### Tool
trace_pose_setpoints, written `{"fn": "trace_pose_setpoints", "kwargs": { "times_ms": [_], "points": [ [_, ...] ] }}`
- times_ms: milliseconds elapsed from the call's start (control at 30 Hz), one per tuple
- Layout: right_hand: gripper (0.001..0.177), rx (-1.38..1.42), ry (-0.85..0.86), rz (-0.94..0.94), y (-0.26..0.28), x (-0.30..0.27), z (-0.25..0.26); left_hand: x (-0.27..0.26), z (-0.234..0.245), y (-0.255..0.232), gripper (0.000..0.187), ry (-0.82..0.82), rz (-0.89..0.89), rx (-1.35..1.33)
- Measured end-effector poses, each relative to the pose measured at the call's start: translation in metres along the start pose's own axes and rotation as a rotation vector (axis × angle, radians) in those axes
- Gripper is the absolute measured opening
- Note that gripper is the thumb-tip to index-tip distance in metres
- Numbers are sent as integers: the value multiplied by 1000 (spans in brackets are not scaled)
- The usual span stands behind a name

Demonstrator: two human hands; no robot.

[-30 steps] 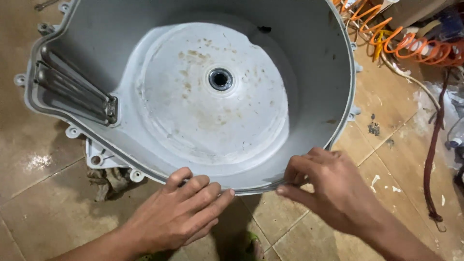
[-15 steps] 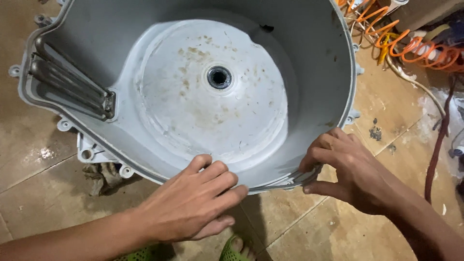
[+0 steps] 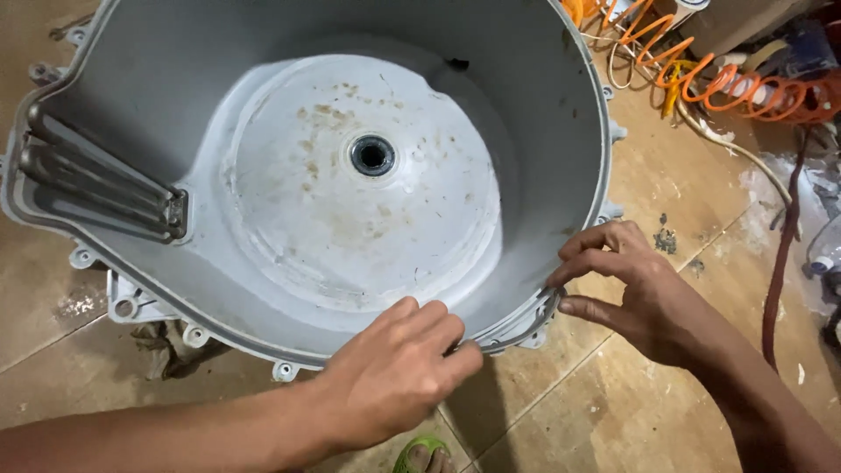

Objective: Installing a rubber seal onto the rim of a washing machine outer tub assembly

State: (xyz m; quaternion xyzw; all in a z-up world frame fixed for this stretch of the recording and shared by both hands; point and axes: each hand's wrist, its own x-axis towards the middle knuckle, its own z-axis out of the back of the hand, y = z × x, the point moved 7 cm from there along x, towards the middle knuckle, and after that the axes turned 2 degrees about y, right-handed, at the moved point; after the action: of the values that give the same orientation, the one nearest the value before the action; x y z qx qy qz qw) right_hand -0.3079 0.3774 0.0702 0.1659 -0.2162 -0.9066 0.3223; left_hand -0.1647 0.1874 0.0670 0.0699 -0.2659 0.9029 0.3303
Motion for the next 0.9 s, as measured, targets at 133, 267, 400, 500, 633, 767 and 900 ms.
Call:
{"fn": "trace_pose_setpoints", "kwargs": {
  "times_ms": [133, 267, 400, 500, 633, 767, 900],
  "points": [
    [16, 15, 53, -118, -12, 7, 1, 8, -7, 3, 10, 74, 102, -15],
    [15, 84, 2, -97, -11, 12, 2, 17, -21, 8, 20, 114, 197, -24],
    [13, 51, -10, -70, -12, 15, 3, 23, -23, 2, 6, 24, 166, 107],
    [15, 50, -13, -80, -11, 16, 3, 26, -20, 7, 12, 102, 240, 39],
    [19, 91, -55, -68, -1, 15, 3, 20, -15, 18, 20, 170, 374, -116],
    [21, 74, -35, -56, 1, 18, 2, 22, -10, 25, 19, 307, 490, -184],
    [25, 71, 15, -98, 5, 18, 0, 21, -11, 29, 17, 344, 533, -259]
  ]
}}
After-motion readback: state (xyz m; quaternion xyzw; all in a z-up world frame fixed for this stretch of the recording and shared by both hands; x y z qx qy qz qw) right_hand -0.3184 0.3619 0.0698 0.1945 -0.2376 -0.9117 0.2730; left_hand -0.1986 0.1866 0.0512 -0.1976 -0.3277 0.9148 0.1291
